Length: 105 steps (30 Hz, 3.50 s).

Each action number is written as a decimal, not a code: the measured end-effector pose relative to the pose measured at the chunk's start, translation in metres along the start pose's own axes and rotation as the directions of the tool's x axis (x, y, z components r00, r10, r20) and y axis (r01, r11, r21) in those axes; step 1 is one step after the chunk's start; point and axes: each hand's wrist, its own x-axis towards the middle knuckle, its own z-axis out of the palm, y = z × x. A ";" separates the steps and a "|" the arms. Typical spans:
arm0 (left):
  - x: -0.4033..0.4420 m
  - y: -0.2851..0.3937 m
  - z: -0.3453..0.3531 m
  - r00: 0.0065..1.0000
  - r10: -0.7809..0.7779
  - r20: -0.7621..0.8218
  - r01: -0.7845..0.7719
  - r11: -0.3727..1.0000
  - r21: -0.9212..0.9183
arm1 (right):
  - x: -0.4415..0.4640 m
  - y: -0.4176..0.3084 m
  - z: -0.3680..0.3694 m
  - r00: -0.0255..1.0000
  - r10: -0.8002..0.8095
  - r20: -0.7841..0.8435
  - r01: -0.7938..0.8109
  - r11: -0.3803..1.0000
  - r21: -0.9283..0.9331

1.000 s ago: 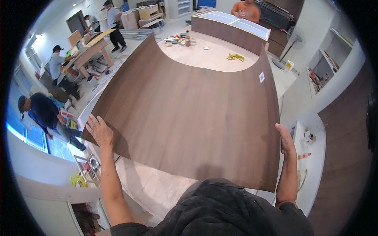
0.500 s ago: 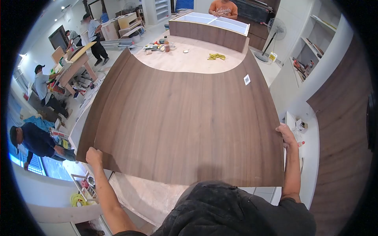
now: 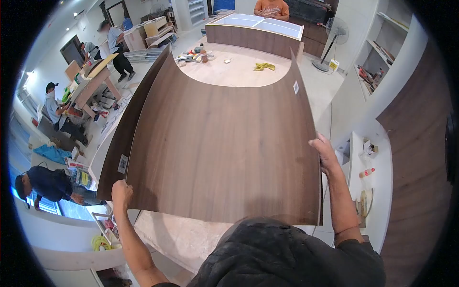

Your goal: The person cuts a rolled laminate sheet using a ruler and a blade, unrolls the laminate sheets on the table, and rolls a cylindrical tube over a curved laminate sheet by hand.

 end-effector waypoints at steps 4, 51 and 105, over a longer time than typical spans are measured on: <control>-0.038 0.000 -0.019 0.998 0.052 -0.031 -0.054 0.995 -0.078 | 0.012 -0.011 0.056 0.988 -0.019 -0.152 0.003 0.994 -0.109; -0.107 0.017 0.015 0.969 -0.193 -0.156 0.179 0.979 -0.099 | 0.073 0.053 0.147 0.945 0.083 -0.318 -0.271 0.744 -0.611; -0.052 0.028 0.009 0.771 -0.052 -0.635 0.091 0.995 0.029 | 0.100 -0.097 0.066 0.959 0.281 0.037 -0.269 0.944 -0.191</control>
